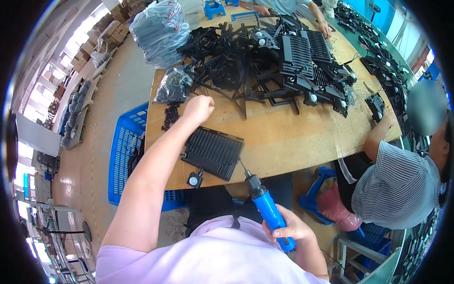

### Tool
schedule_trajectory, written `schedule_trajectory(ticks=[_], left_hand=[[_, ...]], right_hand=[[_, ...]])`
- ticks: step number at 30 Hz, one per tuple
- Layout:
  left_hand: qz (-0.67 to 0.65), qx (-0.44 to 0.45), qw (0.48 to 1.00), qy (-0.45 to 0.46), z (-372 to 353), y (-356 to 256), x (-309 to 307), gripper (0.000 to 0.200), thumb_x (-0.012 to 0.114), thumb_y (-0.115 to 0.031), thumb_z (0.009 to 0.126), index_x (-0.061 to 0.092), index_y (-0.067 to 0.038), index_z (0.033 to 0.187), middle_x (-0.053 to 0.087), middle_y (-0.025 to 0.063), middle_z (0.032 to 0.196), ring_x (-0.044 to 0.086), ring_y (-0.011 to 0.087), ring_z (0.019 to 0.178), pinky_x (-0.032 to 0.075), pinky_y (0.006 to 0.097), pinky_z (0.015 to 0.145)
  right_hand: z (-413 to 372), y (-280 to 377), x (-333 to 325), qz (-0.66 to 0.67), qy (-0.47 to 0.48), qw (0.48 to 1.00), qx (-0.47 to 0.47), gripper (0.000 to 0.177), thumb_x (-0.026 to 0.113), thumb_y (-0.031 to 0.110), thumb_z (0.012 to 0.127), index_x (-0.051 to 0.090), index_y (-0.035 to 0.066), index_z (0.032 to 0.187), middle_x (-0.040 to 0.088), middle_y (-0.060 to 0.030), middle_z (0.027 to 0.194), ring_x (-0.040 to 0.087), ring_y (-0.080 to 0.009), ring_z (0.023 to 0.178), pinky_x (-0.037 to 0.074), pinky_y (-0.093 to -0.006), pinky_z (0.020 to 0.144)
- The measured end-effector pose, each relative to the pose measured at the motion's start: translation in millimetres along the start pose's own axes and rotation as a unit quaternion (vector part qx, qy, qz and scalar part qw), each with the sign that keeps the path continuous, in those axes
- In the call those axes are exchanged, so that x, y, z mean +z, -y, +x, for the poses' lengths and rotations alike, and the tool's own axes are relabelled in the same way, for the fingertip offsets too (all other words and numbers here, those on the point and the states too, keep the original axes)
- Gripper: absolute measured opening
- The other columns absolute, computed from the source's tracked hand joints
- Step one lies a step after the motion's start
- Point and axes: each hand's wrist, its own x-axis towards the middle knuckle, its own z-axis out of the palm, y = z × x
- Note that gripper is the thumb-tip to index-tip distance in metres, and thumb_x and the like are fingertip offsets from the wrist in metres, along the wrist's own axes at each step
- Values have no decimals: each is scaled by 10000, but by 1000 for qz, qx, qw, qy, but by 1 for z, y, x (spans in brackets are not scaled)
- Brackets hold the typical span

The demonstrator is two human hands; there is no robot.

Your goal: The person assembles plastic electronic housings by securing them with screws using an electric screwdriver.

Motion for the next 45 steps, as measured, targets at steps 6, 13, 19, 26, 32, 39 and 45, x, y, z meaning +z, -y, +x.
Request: schedule_trajectory(ticks=[6,13,19,26,32,39,45], left_hand=[[80,76,991,-70,4,7,38,115,642,-109,859,723,-31,882,706,176,916,694,359,928,576,456,827],[174,139,973,-66,4,-4,34,132,606,-80,855,725,-25,844,718,165,907,706,324,910,601,420,804],[155,104,982,-42,9,-5,43,138,585,-77,883,707,-17,902,705,183,965,702,337,979,588,424,852],[20,81,994,-74,5,3,46,57,597,-51,873,651,-44,891,662,182,890,667,383,920,533,489,823],[-89,71,975,-193,-56,-59,17,57,657,-48,850,618,-49,891,656,178,790,657,386,816,519,504,733],[-189,108,953,-208,-110,-96,60,207,673,13,814,536,-51,955,658,118,867,646,358,883,473,511,828],[-199,147,961,-123,-132,-99,64,169,636,-9,866,516,-53,978,659,105,951,641,332,982,444,557,971]], right_hand=[[-6,-4,-7,23,-15,1000,-1,967,951,332,664,403,10,1393,627,-137,903,645,-203,687,518,-317,600],[-7,-4,-15,-1,-17,1000,-1,969,950,363,665,407,5,1383,632,-135,891,650,-201,691,528,-321,621],[-8,-3,-8,-17,-48,999,-9,988,949,383,638,422,-15,1372,635,-133,871,641,-194,656,510,-306,601],[-8,-13,-7,-45,-85,995,-2,1058,949,449,599,417,-29,1379,625,-129,827,629,-192,598,489,-297,546],[-10,-16,-14,-47,-98,994,8,1037,945,438,607,421,-13,1380,624,-129,840,631,-198,607,494,-299,553],[-12,-9,-22,-36,-105,994,-11,919,962,401,646,443,11,1296,616,-122,903,641,-193,676,510,-310,590],[-18,-15,-24,-42,-111,993,-18,871,956,380,658,459,12,1271,611,-116,886,631,-184,659,507,-306,589]])
